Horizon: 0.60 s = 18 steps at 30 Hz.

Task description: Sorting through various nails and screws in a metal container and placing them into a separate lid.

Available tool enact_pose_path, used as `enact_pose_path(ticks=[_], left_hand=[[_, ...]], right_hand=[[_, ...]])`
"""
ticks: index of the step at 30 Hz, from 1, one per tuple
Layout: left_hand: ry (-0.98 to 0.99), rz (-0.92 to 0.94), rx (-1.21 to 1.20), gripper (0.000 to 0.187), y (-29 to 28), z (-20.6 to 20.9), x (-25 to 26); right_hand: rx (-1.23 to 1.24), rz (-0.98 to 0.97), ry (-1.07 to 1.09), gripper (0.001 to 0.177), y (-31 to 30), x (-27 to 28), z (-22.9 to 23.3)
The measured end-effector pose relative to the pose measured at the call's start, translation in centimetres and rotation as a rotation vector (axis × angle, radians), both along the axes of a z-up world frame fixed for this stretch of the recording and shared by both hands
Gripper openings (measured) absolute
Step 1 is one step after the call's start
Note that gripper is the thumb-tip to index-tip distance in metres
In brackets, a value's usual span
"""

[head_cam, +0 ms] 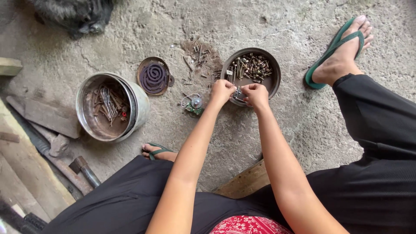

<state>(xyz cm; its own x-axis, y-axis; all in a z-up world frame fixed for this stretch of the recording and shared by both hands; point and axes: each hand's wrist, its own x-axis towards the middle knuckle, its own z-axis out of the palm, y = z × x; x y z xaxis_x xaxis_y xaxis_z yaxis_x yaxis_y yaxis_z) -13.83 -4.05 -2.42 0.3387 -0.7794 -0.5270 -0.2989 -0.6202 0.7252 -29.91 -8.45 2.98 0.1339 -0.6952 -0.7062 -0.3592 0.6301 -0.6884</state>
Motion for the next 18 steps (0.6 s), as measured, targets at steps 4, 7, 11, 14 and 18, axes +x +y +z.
enact_pose_path(ticks=[4,7,11,14,18], left_hand=[[-0.162,-0.05,-0.278,0.017,0.8,2.2,0.1],[0.072,0.088,-0.016,0.013,1.0,8.9,2.2],[-0.456,-0.184,0.32,0.007,4.3,5.6,9.8],[-0.518,-0.331,0.46,0.046,7.4,7.4,10.8],[-0.457,-0.267,0.054,0.063,11.1,8.5,9.4]], right_hand=[[-0.026,0.042,0.009,0.019,0.1,0.3,1.8],[-0.053,0.108,0.088,0.02,0.0,0.9,3.8],[-0.148,0.154,0.154,0.019,0.9,2.5,3.1],[-0.29,0.229,0.151,0.02,2.6,5.3,3.5],[-0.39,0.354,0.093,0.021,6.4,8.7,2.8]])
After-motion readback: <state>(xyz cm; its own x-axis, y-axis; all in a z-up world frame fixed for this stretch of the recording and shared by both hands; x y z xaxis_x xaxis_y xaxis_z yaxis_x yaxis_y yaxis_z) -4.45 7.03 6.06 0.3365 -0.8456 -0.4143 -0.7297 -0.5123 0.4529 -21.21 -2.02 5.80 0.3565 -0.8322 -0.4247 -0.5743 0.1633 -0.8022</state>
